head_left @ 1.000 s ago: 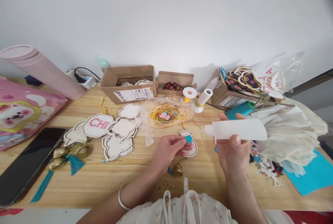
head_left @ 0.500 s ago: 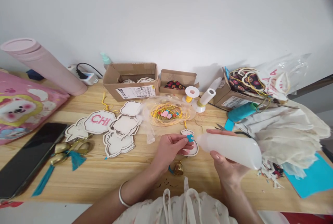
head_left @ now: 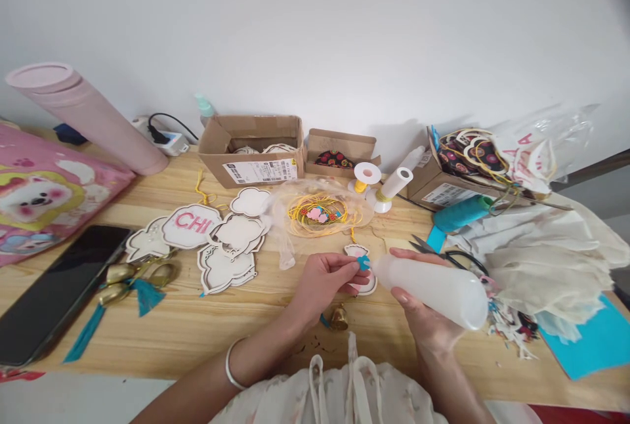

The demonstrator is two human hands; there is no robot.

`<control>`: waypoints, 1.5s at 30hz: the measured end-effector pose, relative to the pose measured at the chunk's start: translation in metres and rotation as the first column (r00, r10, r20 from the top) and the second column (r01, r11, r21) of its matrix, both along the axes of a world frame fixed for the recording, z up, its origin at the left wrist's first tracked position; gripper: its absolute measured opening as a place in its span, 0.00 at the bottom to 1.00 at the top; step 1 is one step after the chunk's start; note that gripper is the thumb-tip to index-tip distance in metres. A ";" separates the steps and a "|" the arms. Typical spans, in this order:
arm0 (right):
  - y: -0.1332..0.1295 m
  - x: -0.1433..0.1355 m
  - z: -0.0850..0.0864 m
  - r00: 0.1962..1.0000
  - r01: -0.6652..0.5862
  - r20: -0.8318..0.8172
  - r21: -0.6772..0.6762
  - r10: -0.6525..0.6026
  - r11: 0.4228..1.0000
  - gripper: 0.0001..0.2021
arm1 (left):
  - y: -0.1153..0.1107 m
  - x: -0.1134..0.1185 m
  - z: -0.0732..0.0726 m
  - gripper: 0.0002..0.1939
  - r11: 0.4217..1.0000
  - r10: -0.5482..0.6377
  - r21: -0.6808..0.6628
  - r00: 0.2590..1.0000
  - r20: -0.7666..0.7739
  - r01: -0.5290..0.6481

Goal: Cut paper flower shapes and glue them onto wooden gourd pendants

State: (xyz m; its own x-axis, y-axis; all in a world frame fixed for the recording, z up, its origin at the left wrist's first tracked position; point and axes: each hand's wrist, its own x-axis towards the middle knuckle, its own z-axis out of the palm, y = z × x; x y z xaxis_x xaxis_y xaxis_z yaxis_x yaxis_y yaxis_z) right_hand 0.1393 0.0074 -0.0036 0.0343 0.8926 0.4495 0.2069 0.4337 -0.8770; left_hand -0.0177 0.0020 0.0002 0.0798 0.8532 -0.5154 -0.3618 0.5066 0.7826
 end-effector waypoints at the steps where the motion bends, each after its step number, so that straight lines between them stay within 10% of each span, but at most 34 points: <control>1: 0.000 0.000 0.000 1.000 -0.001 0.000 -0.001 0.001 1.000 0.16 | 0.000 0.000 0.000 0.13 1.000 0.002 -0.001 1.000 -0.001 -0.002; 31: 0.004 -0.008 0.004 0.969 -0.054 -0.243 -0.019 0.048 0.998 0.17 | 0.001 0.001 -0.001 0.15 1.000 -0.003 -0.015 1.000 0.025 0.003; 38: 0.028 -0.006 0.008 0.798 0.113 -0.565 -0.200 -0.209 0.973 0.17 | 0.001 -0.002 -0.006 0.15 1.000 0.011 -0.009 0.997 0.077 -0.011; 45: 0.032 -0.006 0.019 0.701 -0.166 -0.688 -0.417 -0.191 0.894 0.22 | 0.001 -0.003 -0.008 0.14 0.999 0.031 -0.007 0.994 0.101 -0.031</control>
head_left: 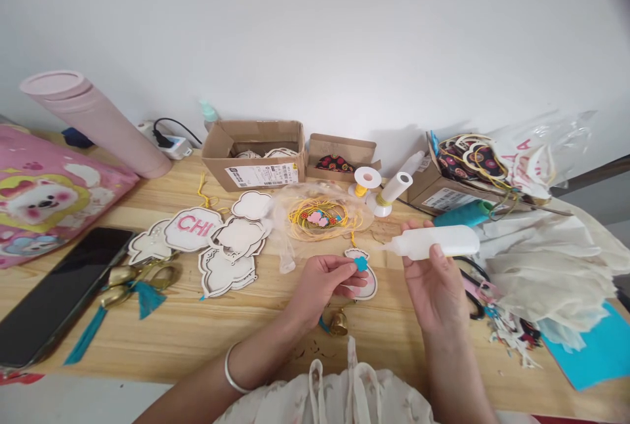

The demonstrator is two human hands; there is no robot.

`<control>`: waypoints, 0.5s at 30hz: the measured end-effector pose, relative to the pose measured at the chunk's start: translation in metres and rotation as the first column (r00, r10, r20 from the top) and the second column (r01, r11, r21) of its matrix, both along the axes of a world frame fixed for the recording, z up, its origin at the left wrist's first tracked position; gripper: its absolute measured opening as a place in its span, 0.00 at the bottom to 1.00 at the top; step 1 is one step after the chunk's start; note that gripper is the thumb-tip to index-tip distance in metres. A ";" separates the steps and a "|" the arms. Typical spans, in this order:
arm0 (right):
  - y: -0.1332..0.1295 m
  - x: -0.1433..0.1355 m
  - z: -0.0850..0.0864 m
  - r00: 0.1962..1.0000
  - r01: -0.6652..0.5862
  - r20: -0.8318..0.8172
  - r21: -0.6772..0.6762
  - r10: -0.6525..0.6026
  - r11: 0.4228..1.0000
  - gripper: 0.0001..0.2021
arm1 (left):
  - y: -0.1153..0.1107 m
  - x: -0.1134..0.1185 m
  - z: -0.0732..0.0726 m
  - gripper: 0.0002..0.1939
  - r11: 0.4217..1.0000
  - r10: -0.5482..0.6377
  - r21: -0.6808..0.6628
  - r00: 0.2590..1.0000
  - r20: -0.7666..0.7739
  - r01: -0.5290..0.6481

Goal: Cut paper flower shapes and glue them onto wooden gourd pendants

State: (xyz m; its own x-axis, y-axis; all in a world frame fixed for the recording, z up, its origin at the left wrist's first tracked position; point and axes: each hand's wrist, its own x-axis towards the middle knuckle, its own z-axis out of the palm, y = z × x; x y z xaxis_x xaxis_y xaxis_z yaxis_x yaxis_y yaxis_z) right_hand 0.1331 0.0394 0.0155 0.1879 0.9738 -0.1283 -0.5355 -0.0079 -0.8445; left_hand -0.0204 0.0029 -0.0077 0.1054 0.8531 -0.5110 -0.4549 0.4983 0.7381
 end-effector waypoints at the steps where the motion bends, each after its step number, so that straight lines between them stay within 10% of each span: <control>1: -0.002 -0.001 0.000 1.000 -0.015 0.003 0.008 0.015 1.000 0.24 | 0.000 0.000 0.000 0.15 1.000 0.003 0.001 1.000 0.000 -0.003; 15: -0.020 -0.001 -0.014 0.935 0.060 0.313 0.322 -0.166 0.945 0.24 | 0.000 0.000 -0.004 0.13 0.998 -0.062 -0.002 0.997 -0.041 0.062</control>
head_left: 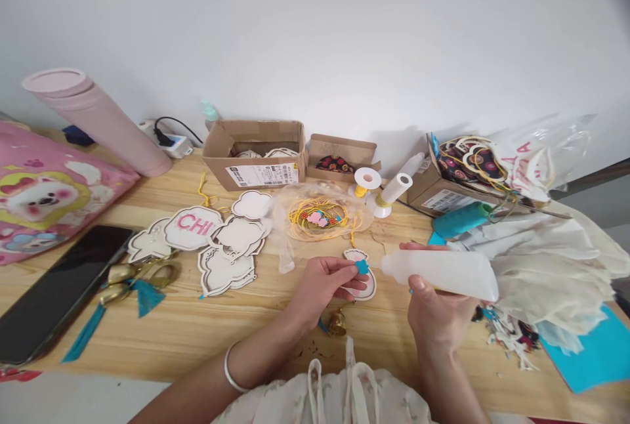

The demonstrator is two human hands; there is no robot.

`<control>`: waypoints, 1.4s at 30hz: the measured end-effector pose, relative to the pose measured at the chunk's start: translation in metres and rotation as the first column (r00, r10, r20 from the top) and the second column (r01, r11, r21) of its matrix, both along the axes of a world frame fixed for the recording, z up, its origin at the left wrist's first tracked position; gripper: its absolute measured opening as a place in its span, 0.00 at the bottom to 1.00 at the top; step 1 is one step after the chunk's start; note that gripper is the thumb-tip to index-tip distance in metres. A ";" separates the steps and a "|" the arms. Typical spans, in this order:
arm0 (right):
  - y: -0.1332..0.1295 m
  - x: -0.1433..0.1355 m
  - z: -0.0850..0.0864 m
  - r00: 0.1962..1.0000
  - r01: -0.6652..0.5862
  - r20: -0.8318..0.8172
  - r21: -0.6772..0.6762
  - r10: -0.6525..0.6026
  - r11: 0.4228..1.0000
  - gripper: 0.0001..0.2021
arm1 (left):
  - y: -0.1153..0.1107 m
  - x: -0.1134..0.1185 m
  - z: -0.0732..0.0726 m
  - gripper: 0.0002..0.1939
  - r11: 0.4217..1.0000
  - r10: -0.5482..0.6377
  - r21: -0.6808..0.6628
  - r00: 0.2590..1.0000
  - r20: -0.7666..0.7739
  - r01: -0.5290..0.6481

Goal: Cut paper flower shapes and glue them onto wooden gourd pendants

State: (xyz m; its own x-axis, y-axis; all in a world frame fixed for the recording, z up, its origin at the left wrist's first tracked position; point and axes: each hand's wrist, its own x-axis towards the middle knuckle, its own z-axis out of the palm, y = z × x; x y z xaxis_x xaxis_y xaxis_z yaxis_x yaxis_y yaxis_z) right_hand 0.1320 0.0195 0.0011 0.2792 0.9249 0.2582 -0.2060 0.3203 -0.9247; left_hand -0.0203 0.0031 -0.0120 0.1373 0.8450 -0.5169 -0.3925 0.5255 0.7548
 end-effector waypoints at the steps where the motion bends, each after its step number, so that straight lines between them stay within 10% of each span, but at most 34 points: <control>1: 0.000 0.000 -0.001 1.000 -0.001 0.010 0.005 0.001 1.000 0.23 | 0.000 0.000 0.001 0.13 1.000 0.000 -0.002 1.000 -0.003 0.000; 35: -0.008 0.001 -0.003 0.974 -0.140 0.164 -0.094 0.154 0.986 0.15 | -0.001 0.003 0.006 0.13 0.999 0.032 -0.015 0.999 0.011 -0.032; 42: 0.014 0.009 0.002 0.973 -0.076 -0.226 -0.117 0.048 0.990 0.18 | -0.001 0.002 0.008 0.13 1.000 0.023 -0.012 1.000 0.004 -0.023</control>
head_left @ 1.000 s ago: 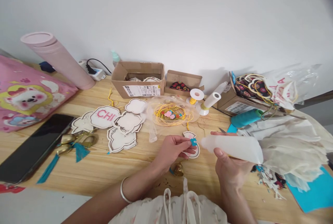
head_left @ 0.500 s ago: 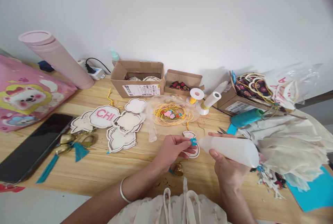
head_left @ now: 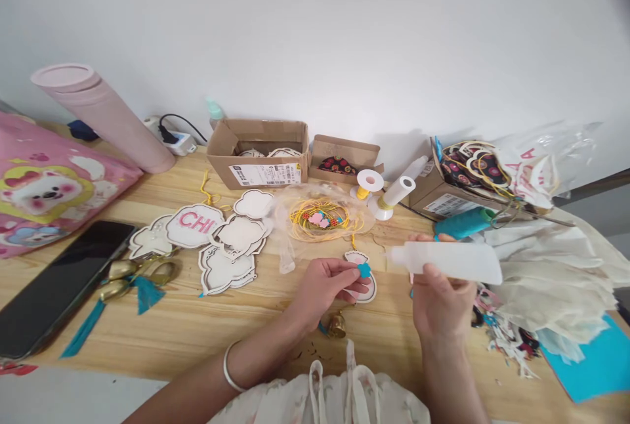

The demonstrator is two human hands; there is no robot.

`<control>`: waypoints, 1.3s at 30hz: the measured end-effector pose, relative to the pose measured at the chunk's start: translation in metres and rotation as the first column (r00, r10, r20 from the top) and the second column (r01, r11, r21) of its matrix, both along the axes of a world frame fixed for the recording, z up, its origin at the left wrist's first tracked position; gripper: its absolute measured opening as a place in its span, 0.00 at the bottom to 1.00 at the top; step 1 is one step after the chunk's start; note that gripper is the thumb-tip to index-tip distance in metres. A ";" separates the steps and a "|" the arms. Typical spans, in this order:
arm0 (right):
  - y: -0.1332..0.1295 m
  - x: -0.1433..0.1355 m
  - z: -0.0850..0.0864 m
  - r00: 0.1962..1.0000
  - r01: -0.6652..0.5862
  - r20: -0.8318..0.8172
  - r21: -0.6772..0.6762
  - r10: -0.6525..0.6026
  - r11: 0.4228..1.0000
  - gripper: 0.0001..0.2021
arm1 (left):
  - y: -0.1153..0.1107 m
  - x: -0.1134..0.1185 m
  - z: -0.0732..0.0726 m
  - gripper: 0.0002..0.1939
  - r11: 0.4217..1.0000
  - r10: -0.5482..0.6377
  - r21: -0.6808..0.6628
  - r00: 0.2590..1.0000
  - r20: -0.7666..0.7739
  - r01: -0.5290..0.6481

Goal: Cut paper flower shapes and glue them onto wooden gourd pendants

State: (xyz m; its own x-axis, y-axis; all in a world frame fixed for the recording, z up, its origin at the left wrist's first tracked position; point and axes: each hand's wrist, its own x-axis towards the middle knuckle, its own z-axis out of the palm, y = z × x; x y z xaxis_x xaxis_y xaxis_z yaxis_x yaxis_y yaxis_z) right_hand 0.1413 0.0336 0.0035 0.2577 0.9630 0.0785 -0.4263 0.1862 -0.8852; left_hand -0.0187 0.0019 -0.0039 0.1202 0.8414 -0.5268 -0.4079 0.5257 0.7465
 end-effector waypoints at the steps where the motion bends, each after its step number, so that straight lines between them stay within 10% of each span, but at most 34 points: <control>1: 0.004 0.003 0.002 0.998 -0.025 -0.063 -0.037 0.022 0.999 0.16 | 0.000 0.000 0.000 0.13 1.000 -0.003 0.003 1.000 0.000 0.003; 7: 0.016 0.012 0.008 0.918 -0.148 -0.391 -0.195 0.061 0.970 0.14 | -0.002 0.001 -0.005 0.12 0.999 -0.023 0.047 1.000 -0.018 0.023; 14: 0.022 0.010 0.013 0.919 -0.147 -0.384 -0.138 0.084 0.980 0.26 | 0.002 0.001 -0.013 0.12 0.998 0.023 0.064 0.999 -0.049 -0.020; 24: 0.041 -0.040 0.090 0.969 -0.240 -0.051 0.031 0.241 0.970 0.26 | 0.009 0.008 0.001 0.14 0.993 0.068 0.099 0.992 -0.109 -0.057; 39: 0.081 -0.052 0.080 0.919 -0.355 -0.172 0.033 0.355 0.934 0.36 | 0.039 0.011 0.012 0.07 0.980 0.198 0.045 0.975 -0.102 -0.194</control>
State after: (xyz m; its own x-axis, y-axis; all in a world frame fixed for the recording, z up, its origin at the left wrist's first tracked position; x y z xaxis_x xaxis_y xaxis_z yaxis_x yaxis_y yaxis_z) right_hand 0.0897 0.1147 0.0837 -0.0912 0.9937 0.0649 -0.6108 -0.0044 -0.7918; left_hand -0.0082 0.0406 0.0078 -0.1038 0.8611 -0.4977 -0.4182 0.4162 0.8074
